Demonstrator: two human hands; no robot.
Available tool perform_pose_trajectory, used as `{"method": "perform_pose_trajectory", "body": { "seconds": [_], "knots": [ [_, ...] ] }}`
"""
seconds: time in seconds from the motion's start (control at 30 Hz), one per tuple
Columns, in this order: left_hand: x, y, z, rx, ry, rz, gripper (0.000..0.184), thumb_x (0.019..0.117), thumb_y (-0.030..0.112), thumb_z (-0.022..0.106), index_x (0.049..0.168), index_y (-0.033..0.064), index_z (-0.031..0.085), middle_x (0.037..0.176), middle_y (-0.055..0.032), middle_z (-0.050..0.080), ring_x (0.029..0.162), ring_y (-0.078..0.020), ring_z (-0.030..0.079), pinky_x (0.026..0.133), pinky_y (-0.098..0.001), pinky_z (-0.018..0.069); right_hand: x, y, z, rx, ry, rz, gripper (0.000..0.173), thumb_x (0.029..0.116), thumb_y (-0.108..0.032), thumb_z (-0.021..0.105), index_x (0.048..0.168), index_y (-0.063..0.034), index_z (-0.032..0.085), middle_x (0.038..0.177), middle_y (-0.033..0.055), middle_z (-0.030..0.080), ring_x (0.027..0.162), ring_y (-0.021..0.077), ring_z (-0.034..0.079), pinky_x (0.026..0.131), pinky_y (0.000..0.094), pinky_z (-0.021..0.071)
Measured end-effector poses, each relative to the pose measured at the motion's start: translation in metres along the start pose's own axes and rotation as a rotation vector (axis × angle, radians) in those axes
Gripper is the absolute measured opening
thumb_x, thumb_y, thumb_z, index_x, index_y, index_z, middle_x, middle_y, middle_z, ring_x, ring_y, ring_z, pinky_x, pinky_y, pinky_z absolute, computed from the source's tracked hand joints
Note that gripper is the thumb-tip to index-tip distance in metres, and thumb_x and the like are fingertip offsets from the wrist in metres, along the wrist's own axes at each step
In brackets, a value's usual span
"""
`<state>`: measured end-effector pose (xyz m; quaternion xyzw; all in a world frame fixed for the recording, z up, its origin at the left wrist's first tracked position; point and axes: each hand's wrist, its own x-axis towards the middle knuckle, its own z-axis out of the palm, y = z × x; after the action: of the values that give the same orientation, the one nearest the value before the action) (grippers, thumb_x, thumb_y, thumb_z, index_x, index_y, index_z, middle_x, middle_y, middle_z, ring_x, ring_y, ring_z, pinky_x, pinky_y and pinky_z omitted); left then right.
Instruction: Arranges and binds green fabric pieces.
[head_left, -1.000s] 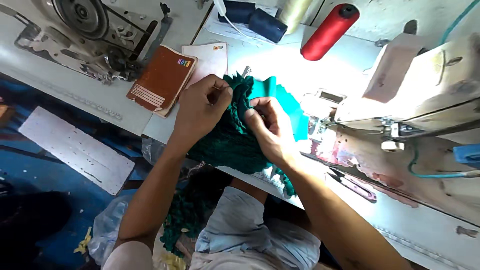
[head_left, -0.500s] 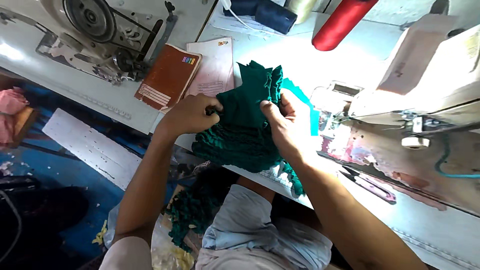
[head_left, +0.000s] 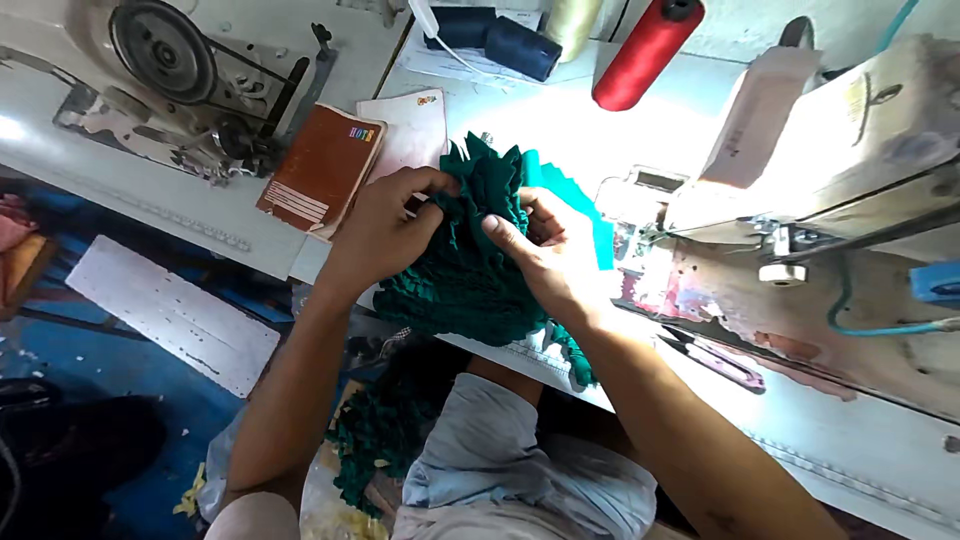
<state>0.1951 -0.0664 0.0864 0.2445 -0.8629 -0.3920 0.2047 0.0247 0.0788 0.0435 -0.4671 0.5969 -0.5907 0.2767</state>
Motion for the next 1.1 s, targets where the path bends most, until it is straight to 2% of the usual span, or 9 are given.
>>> {"method": "perform_pose_trajectory", "body": {
  "seconds": [0.13,0.27,0.4,0.47,0.57,0.7,0.8,0.93,1.1],
  "knots": [
    [0.005,0.005,0.007,0.015,0.042,-0.109,0.039,0.1011,0.047,0.058,0.101,0.0111,0.072,0.091,0.0010,0.071,0.078,-0.0074,0.069,0.069,-0.0314,0.0605,0.004,0.004,0.001,-0.028,0.029,-0.032,0.022,0.1051,-0.024,0.060,0.115,-0.0079,0.072,0.095,-0.0011,0.070,0.077,0.0012,0.064,0.069,0.0169,0.0541],
    [0.005,0.002,0.009,0.005,0.087,-0.110,0.025,0.1015,0.034,0.062,0.099,0.0110,0.072,0.090,0.0015,0.071,0.075,-0.0053,0.069,0.067,-0.0265,0.0601,-0.001,-0.002,0.000,-0.229,0.218,0.004,0.028,0.1098,-0.028,0.050,0.121,-0.0062,0.063,0.093,0.0030,0.067,0.078,0.0032,0.065,0.069,0.0209,0.0545],
    [0.004,0.003,0.008,-0.037,0.083,-0.076,0.023,0.1014,0.032,0.064,0.102,0.0108,0.072,0.093,0.0022,0.071,0.078,-0.0036,0.069,0.069,-0.0236,0.0605,0.001,-0.003,0.004,-0.364,-0.001,-0.039,0.062,0.0981,-0.045,0.062,0.144,-0.0048,0.052,0.119,0.0112,0.066,0.101,0.0164,0.067,0.085,0.0377,0.0574],
    [0.005,0.004,0.009,-0.016,0.087,-0.065,0.026,0.1015,0.035,0.063,0.102,0.0113,0.073,0.093,0.0025,0.070,0.080,-0.0039,0.069,0.072,-0.0242,0.0597,0.003,-0.001,0.008,-0.419,-0.034,-0.095,0.052,0.0943,-0.040,0.069,0.131,-0.0033,0.063,0.106,0.0121,0.068,0.092,0.0223,0.067,0.076,0.0428,0.0554],
    [0.003,0.004,0.008,-0.066,0.105,-0.072,0.031,0.0986,0.043,0.066,0.099,0.0124,0.073,0.091,0.0043,0.072,0.077,-0.0042,0.069,0.070,-0.0249,0.0598,0.004,-0.006,0.004,-0.388,0.023,-0.023,0.026,0.1011,-0.028,0.061,0.115,-0.0066,0.069,0.093,0.0061,0.067,0.080,0.0123,0.065,0.069,0.0329,0.0539],
    [0.000,0.004,0.002,-0.148,0.124,-0.139,0.022,0.0936,0.023,0.075,0.110,0.0094,0.072,0.101,-0.0010,0.073,0.080,-0.0091,0.073,0.071,-0.0276,0.0642,0.006,-0.002,-0.002,-0.290,0.221,0.023,0.027,0.1049,-0.029,0.055,0.117,-0.0080,0.067,0.098,0.0004,0.070,0.089,0.0015,0.066,0.080,0.0241,0.0551],
    [0.002,0.007,0.002,-0.269,0.151,-0.123,0.026,0.0947,0.010,0.070,0.119,0.0031,0.064,0.108,-0.0056,0.070,0.082,-0.0127,0.073,0.069,-0.0299,0.0654,0.004,-0.004,-0.001,-0.303,0.104,-0.057,0.033,0.1047,-0.030,0.055,0.124,-0.0036,0.063,0.107,0.0071,0.067,0.097,0.0087,0.066,0.084,0.0287,0.0567],
    [0.009,0.020,0.009,-0.370,0.130,-0.124,0.032,0.0960,0.007,0.068,0.126,0.0013,0.058,0.112,-0.0090,0.066,0.085,-0.0157,0.073,0.071,-0.0325,0.0663,0.003,-0.007,0.015,-0.552,-0.027,-0.082,0.067,0.0861,-0.052,0.074,0.129,-0.0022,0.061,0.110,0.0158,0.065,0.100,0.0309,0.064,0.079,0.0501,0.0533],
    [0.000,0.003,-0.007,-0.140,0.028,-0.017,0.040,0.1005,0.013,0.056,0.138,0.0016,0.054,0.132,-0.0106,0.064,0.108,-0.0153,0.069,0.088,-0.0324,0.0602,0.002,-0.005,0.005,-0.472,0.078,-0.109,0.033,0.1004,-0.022,0.060,0.126,-0.0011,0.060,0.103,0.0126,0.068,0.092,0.0183,0.068,0.077,0.0375,0.0569]
  ]
}}
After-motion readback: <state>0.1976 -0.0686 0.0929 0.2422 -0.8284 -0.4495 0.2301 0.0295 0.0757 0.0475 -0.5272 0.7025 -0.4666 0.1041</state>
